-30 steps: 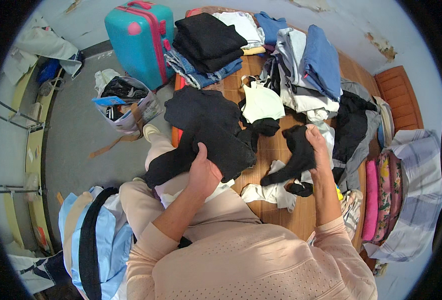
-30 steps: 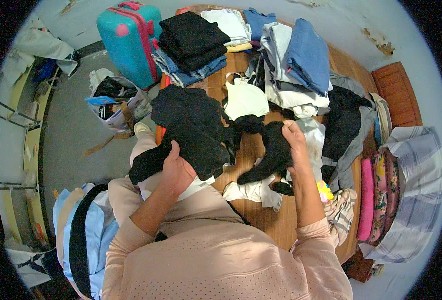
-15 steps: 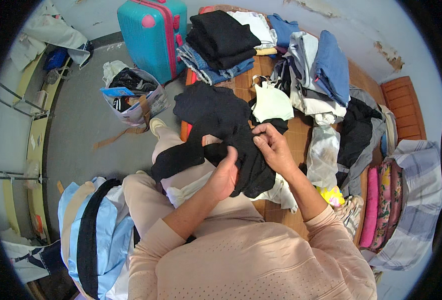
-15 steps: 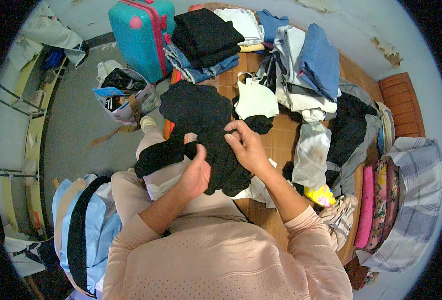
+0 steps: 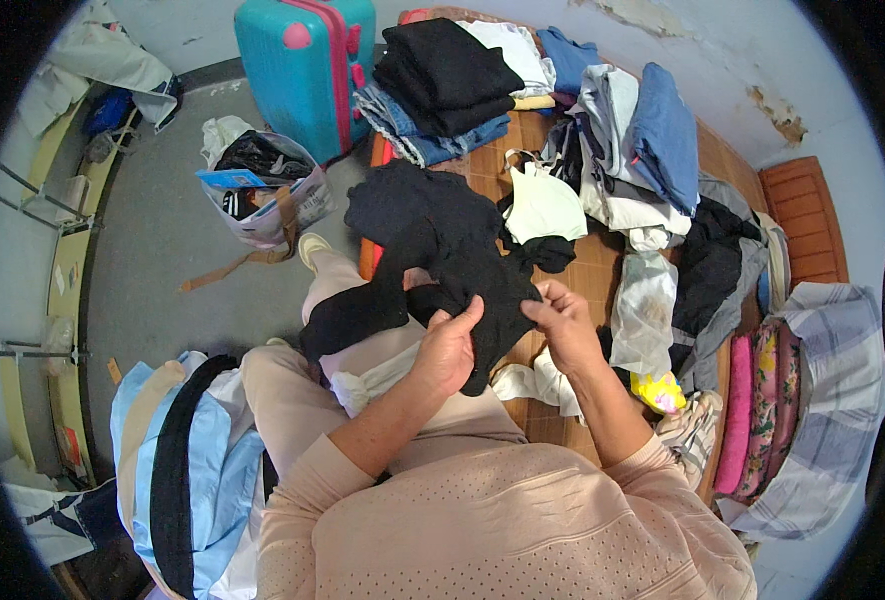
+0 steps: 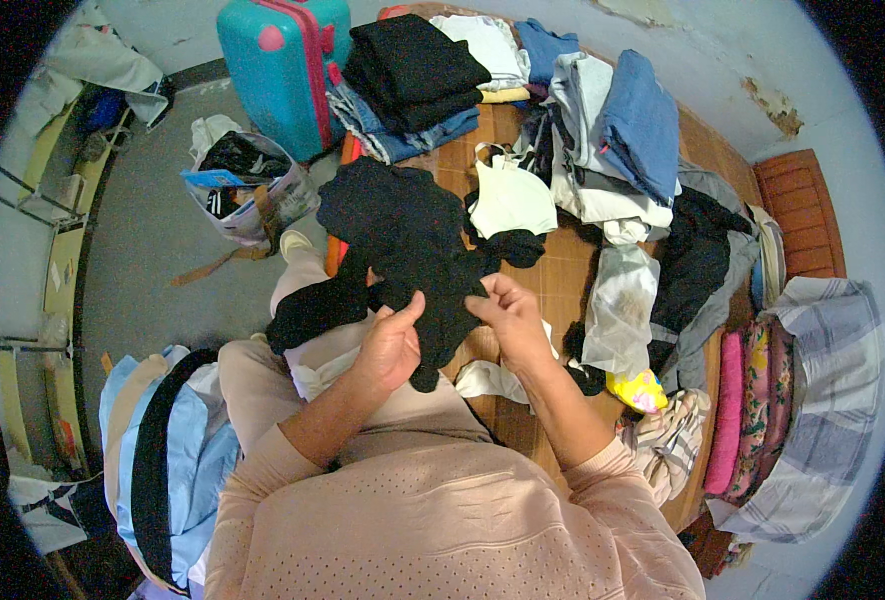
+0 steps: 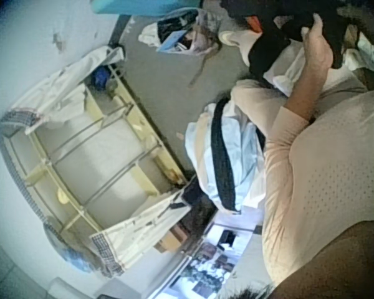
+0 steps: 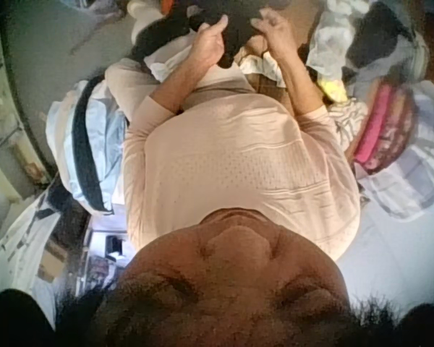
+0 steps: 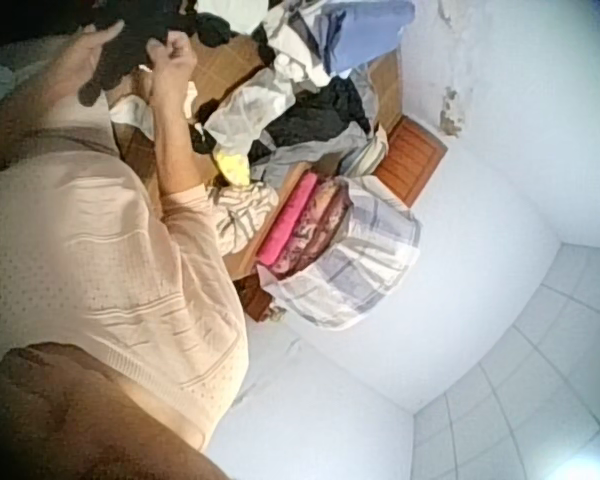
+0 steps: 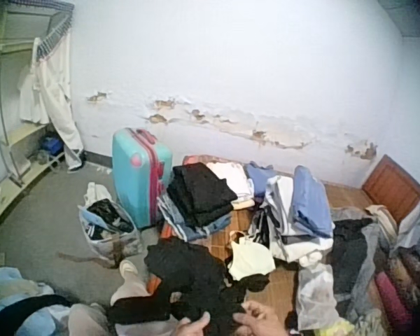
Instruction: The person sits on the floor and folds various clothing items one by one, including a beige garment, black socks, and white socks. The person places folded items into a nearby bag and continues sorting through the pile.
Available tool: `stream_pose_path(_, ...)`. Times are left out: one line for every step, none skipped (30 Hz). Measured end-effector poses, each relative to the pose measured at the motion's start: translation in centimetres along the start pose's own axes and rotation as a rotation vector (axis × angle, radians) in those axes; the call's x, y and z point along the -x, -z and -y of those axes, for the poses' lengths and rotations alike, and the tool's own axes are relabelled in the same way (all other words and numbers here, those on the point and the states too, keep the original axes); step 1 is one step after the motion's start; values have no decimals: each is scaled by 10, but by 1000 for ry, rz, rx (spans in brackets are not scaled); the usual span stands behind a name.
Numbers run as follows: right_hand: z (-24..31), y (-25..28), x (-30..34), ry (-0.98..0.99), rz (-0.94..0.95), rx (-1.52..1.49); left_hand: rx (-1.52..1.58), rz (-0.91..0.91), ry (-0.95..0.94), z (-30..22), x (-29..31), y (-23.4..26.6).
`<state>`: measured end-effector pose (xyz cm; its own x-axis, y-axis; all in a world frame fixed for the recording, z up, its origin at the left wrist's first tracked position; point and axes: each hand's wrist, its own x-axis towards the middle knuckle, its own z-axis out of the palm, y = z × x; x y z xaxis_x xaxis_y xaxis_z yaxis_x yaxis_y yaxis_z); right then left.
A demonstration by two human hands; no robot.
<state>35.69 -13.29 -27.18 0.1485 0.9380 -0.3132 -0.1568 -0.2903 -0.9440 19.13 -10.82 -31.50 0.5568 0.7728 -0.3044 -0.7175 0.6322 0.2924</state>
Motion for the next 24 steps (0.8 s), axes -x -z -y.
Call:
stream_pose_path(1,-2,0,26,-17,-49,23,-15,-7,-2,-1,-1)
stream_pose_path(4,-5,2,51,-34,-97,46,-29,-13,-3,-1,-2)
stream_pose_path(5,-6,4,75,-54,-143,58,-11,-12,-4,-1,-3)
stream_pose_path(-1,-1,4,131,-67,-42,71,7,-12,-4,-1,-5)
stream_pose_path(-3,-1,3,127,-97,-29,83,25,-11,-4,-2,-6)
stream_pose_path(-4,-3,1,123,-128,-18,73,40,1,-4,-1,-6)
stream_pose_path(-5,-4,0,119,-159,-6,63,56,13,-3,-2,-6)
stream_pose_path(-3,5,0,-65,-53,-126,53,71,25,-2,-2,-6)
stream_pose_path(0,5,0,-87,-16,-159,93,80,44,-3,-2,-6)
stream_pose_path(4,4,2,-109,21,-193,132,90,63,-5,-3,-6)
stream_pose_path(7,4,3,-131,59,-226,172,99,83,-7,-3,-7)
stream_pose_path(7,5,3,-95,65,-225,172,90,73,-11,-3,-9)
stream_pose_path(7,6,4,-58,71,-224,172,82,62,-16,-2,-12)
stream_pose_path(7,7,5,-22,77,-223,172,73,52,-20,-2,-14)
stream_pose_path(8,9,4,-8,94,-206,127,41,45,-22,-4,-11)
stream_pose_path(10,11,4,7,112,-189,82,9,38,-22,-8,-7)
stream_pose_path(11,14,5,22,129,-172,37,-22,31,-23,-9,-4)
stream_pose_path(12,17,5,35,137,-161,16,-34,3,-25,-9,-3)
stream_pose_path(12,20,5,47,144,-150,-4,-46,-25,-26,-9,-3)
stream_pose_path(13,24,5,61,151,-139,-25,-57,-52,-26,-8,-3)
stream_pose_path(12,30,4,59,142,-143,-68,-58,-97,-27,-6,-9)
stream_pose_path(10,37,3,57,133,-146,-112,-59,-142,-29,-2,-20)
stream_pose_path(9,42,2,56,123,-150,-155,-59,-186,-29,0,-26)
stream_pose_path(11,40,4,120,112,-73,-356,-42,-271,-28,1,-25)
